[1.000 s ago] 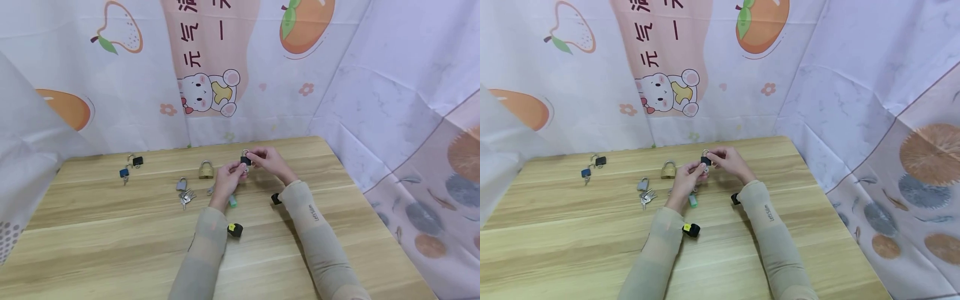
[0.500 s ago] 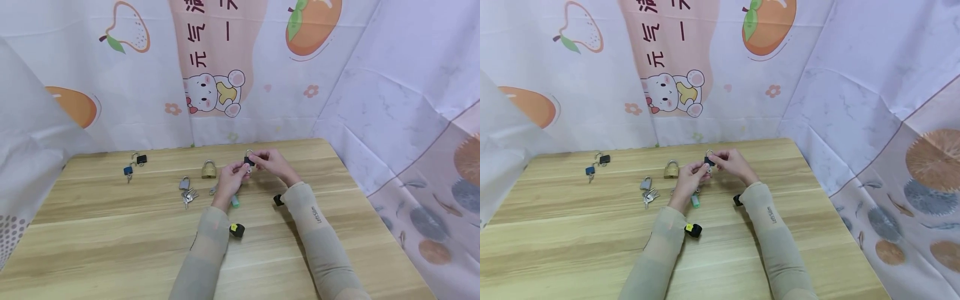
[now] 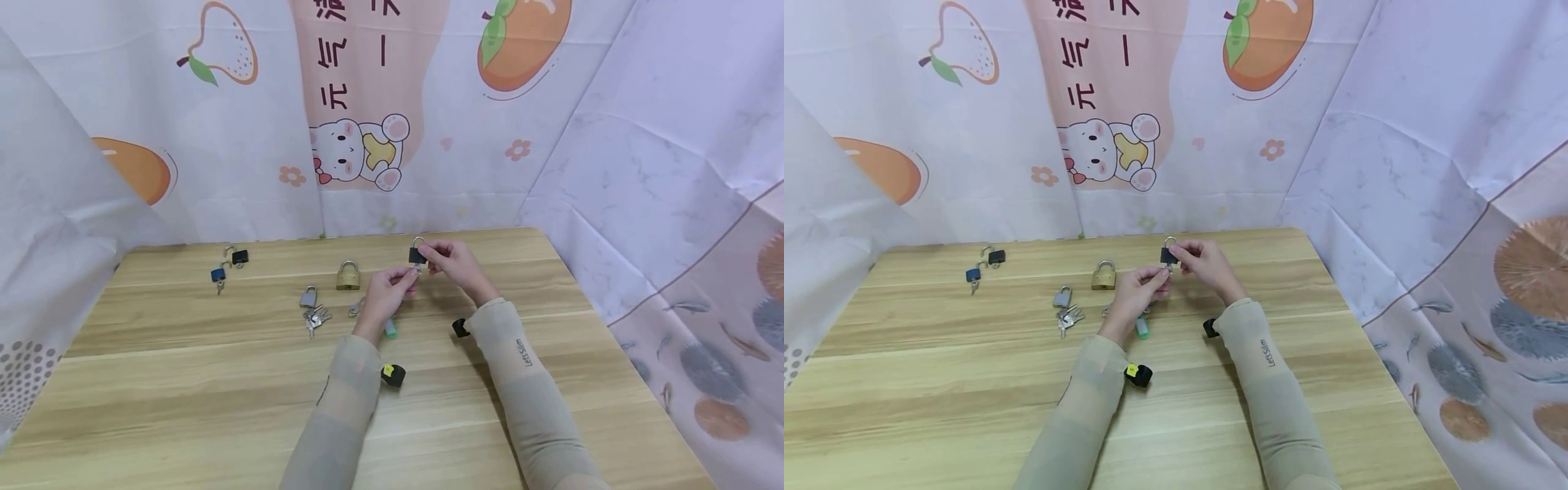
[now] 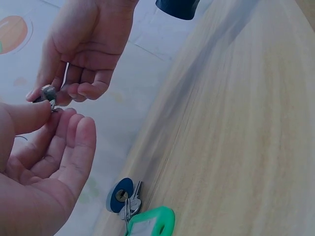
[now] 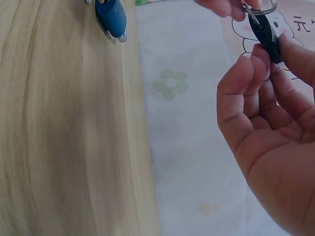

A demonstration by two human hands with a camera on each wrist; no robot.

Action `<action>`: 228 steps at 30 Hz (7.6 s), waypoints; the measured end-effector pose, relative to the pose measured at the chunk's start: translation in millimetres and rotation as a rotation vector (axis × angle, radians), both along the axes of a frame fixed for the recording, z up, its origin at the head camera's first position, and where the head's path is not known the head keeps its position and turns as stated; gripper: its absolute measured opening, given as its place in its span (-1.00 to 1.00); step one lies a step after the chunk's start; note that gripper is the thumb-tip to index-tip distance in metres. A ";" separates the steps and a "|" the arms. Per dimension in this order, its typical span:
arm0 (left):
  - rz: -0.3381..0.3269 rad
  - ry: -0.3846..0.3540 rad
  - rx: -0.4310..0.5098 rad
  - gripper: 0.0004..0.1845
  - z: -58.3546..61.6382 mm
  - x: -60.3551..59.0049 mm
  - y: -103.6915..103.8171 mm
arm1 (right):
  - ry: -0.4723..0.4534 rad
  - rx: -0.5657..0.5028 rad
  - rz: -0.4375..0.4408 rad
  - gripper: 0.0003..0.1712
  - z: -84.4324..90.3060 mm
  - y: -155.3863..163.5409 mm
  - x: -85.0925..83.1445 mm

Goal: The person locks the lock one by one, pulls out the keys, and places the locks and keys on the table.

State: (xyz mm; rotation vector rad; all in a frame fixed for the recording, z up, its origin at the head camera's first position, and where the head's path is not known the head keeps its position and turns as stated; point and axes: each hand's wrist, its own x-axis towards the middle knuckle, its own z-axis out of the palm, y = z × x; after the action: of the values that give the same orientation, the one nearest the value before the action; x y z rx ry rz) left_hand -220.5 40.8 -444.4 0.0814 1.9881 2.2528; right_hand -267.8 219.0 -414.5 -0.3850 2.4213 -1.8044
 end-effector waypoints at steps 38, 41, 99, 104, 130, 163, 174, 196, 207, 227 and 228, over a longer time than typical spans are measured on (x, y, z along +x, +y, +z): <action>-0.038 0.027 -0.041 -0.76 3.7 2.5 0.6 | -0.007 0.037 0.027 -0.66 5.1 0.7 4.2; -0.065 0.036 -0.067 -0.78 4.0 4.9 1.6 | 0.044 0.002 -0.023 -0.64 5.4 7.1 1.6; -0.150 -0.069 -0.471 -0.86 -5.9 12.8 11.4 | -0.199 0.059 -0.015 -0.66 -6.4 21.1 -6.4; -0.118 -0.023 -0.420 -0.70 -8.7 10.0 11.2 | -0.197 0.058 -0.009 -0.69 -9.0 22.4 -7.0; -0.071 0.117 -0.413 -0.66 -9.0 4.8 9.9 | -0.235 0.315 0.118 -0.77 -18.6 21.0 -7.9; -0.180 0.027 -0.375 -0.44 -7.3 2.0 -1.9 | -0.201 0.500 0.064 -0.65 -21.3 10.7 -4.9; -0.041 0.162 -0.603 -0.50 31.5 -14.3 -160.0 | -0.146 0.213 0.090 -0.52 19.0 -51.4 10.0; 0.070 -0.064 -0.926 -0.41 12.4 -47.2 -295.3 | -0.483 -0.492 0.194 -0.45 -24.5 -255.5 5.8; 0.111 -0.023 -1.004 -0.49 8.6 -63.1 -295.5 | -0.556 -0.508 0.209 -0.46 -34.5 -280.9 -12.0; 0.036 -0.111 -0.686 -0.50 10.0 -57.6 -264.5 | -0.652 -0.529 0.159 -0.50 -38.5 -277.6 -18.4; 0.049 -0.099 -0.668 -0.51 11.0 -55.4 -260.6 | -0.644 -0.527 0.155 -0.51 -36.9 -275.3 -17.1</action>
State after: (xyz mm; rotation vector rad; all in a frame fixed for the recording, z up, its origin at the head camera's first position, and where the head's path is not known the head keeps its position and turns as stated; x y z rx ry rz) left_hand -275.9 -219.8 -433.4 -0.1460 2.5759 1.4658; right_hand -284.9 -56.3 -451.4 -0.0067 1.4519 -2.0621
